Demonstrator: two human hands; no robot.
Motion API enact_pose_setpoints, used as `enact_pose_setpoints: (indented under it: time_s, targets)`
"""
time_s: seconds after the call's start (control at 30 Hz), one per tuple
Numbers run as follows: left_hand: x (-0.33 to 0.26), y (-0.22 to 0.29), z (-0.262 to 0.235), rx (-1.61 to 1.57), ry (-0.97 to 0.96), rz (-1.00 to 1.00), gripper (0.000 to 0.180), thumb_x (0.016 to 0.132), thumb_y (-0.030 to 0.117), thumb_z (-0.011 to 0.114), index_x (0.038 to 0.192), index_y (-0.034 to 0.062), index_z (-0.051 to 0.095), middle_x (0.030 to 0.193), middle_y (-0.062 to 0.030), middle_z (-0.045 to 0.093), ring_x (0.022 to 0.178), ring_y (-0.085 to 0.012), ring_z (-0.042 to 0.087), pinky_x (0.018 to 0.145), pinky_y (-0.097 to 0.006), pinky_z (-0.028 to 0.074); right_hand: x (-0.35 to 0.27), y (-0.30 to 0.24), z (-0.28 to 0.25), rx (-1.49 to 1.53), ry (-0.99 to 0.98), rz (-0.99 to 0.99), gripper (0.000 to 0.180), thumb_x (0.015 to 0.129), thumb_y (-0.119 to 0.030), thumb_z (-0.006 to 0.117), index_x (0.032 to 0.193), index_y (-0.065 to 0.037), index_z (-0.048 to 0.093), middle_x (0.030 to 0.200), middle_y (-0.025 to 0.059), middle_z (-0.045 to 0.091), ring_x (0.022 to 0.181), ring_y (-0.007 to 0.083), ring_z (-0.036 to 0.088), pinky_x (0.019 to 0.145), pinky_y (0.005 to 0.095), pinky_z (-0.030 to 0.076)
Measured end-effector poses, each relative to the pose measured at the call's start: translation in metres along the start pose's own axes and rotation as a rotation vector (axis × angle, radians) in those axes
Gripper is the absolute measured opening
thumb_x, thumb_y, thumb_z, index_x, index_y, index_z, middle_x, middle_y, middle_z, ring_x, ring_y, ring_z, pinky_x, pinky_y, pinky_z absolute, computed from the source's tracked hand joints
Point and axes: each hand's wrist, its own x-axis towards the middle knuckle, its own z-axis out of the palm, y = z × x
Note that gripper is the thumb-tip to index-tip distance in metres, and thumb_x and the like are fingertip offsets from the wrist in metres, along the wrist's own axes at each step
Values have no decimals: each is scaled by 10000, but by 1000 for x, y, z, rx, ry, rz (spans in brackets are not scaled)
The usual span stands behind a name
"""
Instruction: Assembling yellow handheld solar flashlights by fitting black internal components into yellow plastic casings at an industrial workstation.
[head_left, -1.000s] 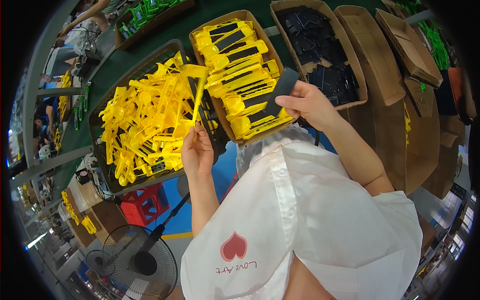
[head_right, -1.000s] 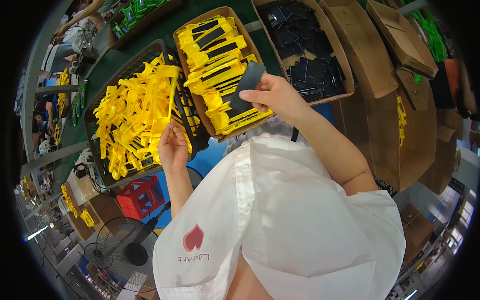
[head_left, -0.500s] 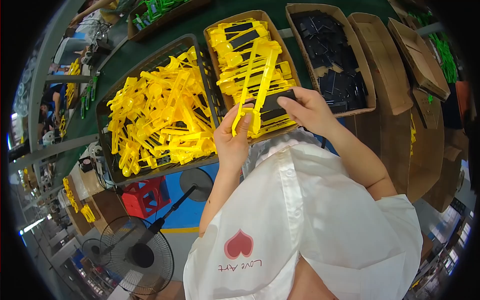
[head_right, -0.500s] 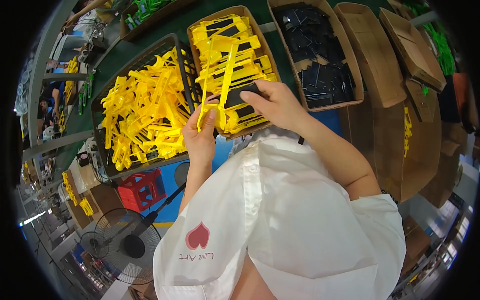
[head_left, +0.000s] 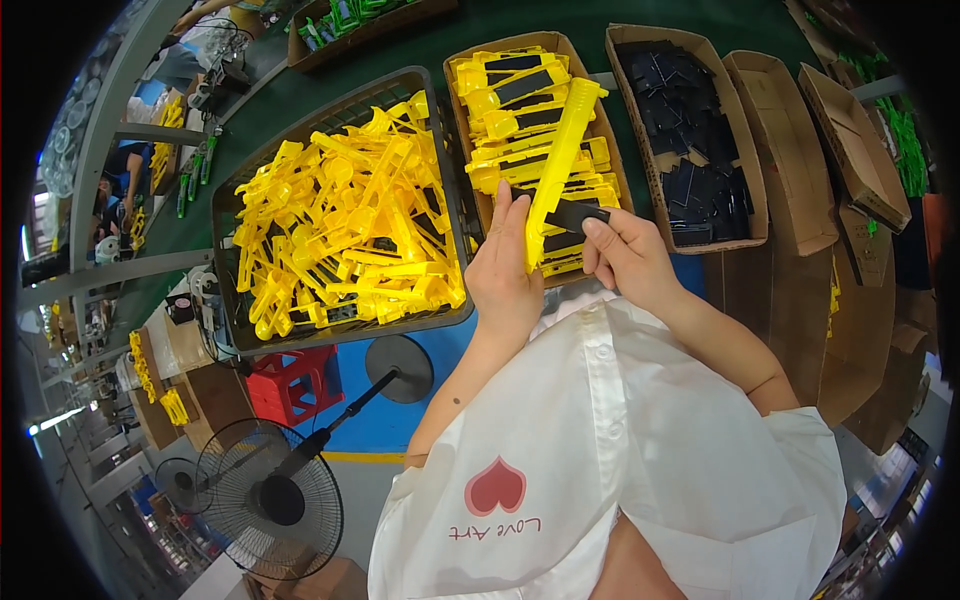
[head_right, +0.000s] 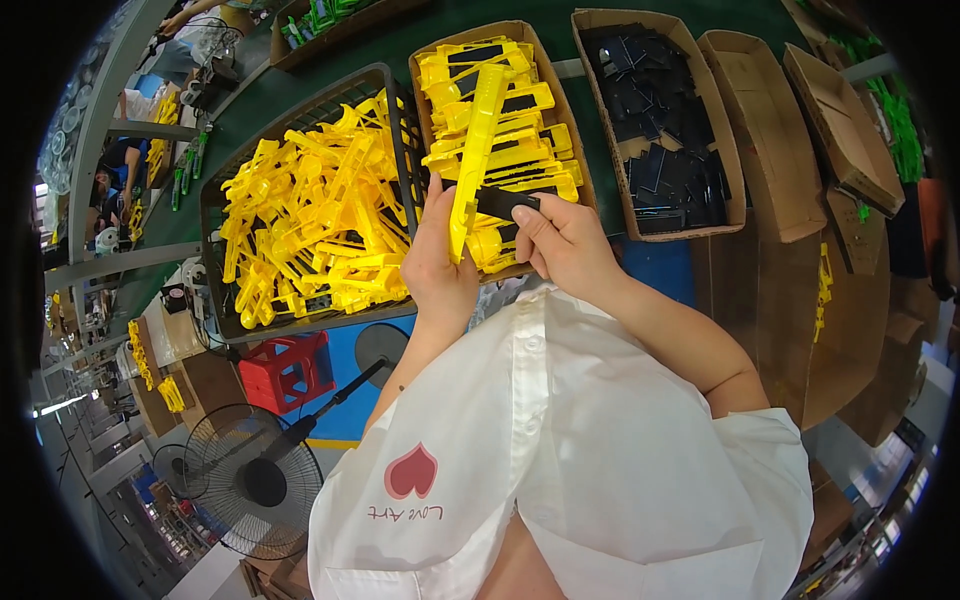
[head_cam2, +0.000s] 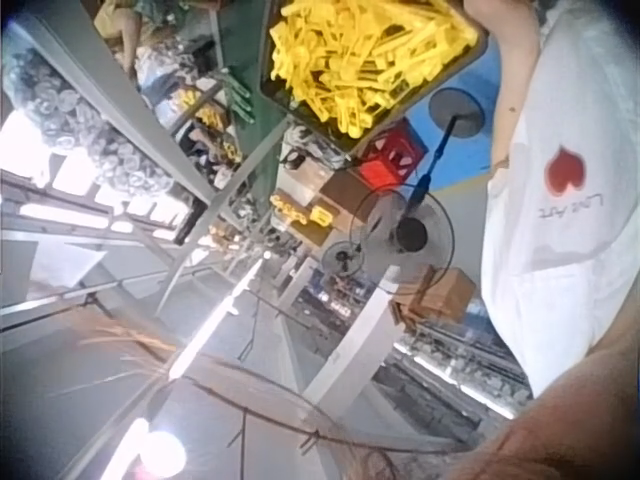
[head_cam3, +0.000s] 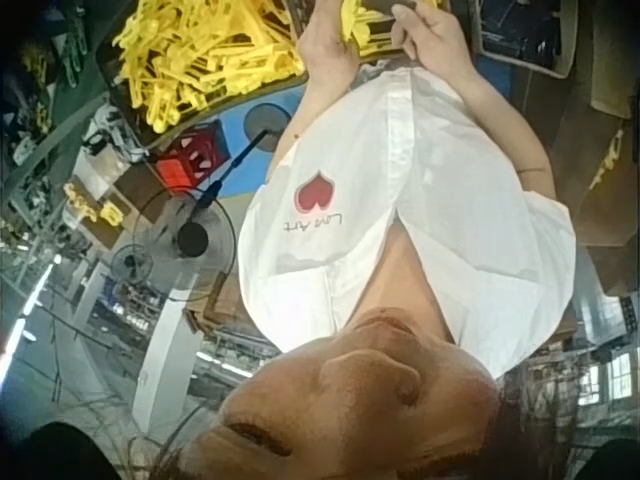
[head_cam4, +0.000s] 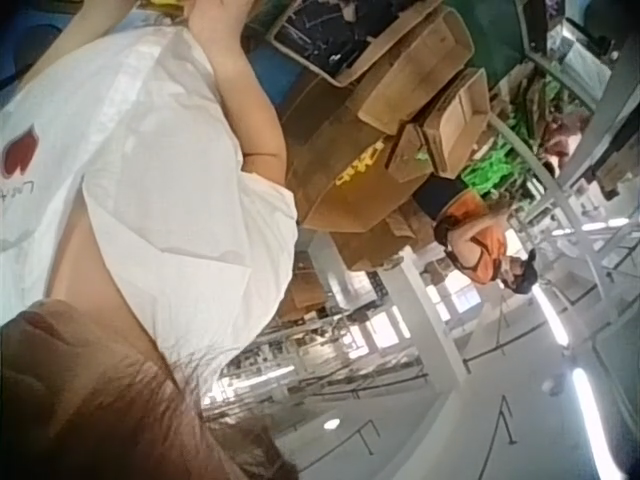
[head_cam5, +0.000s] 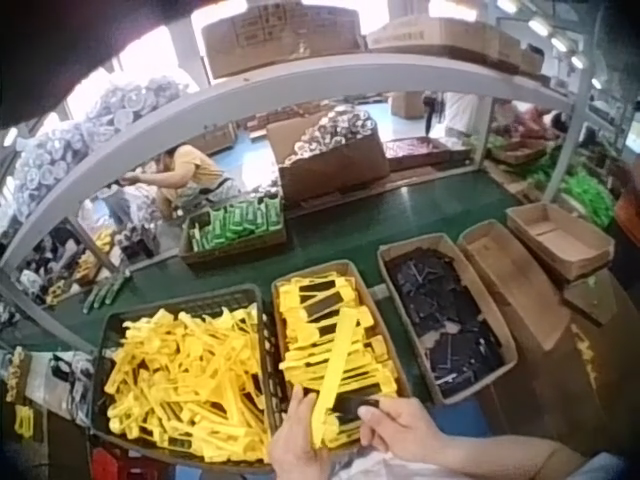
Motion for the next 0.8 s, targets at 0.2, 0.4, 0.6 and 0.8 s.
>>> enact_pose_setpoints:
  time_s: [0.2,0.4,0.6,0.8]
  targets:
    - [-4,3,11,-104,-110,22,515,576,-130,503,1074,3,498,1035,-165,550,859,-282,574,706,-303,471,13,2,-3,81,50,104,240,882,-194,426,734,-14,480,595,47,542,386,54,411,368,179,322]
    - [12,-8,-29,-1061,4,-752,270,876,142,430,1089,-21,452,846,-101,587,715,-147,581,666,-235,454,11,-8,-23,58,-17,137,197,873,-188,445,936,-1,452,606,62,552,400,60,451,372,167,338]
    - [18,-48,-58,-867,-465,-876,200,775,46,583,969,-7,585,848,-56,607,727,-82,557,660,-187,449,13,-22,-39,-69,-179,90,233,872,-228,452,800,-10,492,593,56,562,438,65,517,370,151,379]
    - [14,-54,-49,-966,-531,-928,197,764,55,604,947,-15,584,813,-58,608,691,-83,562,622,-190,462,21,-29,-19,-220,-192,171,206,860,-194,474,769,-9,479,597,66,572,433,80,519,388,178,388]
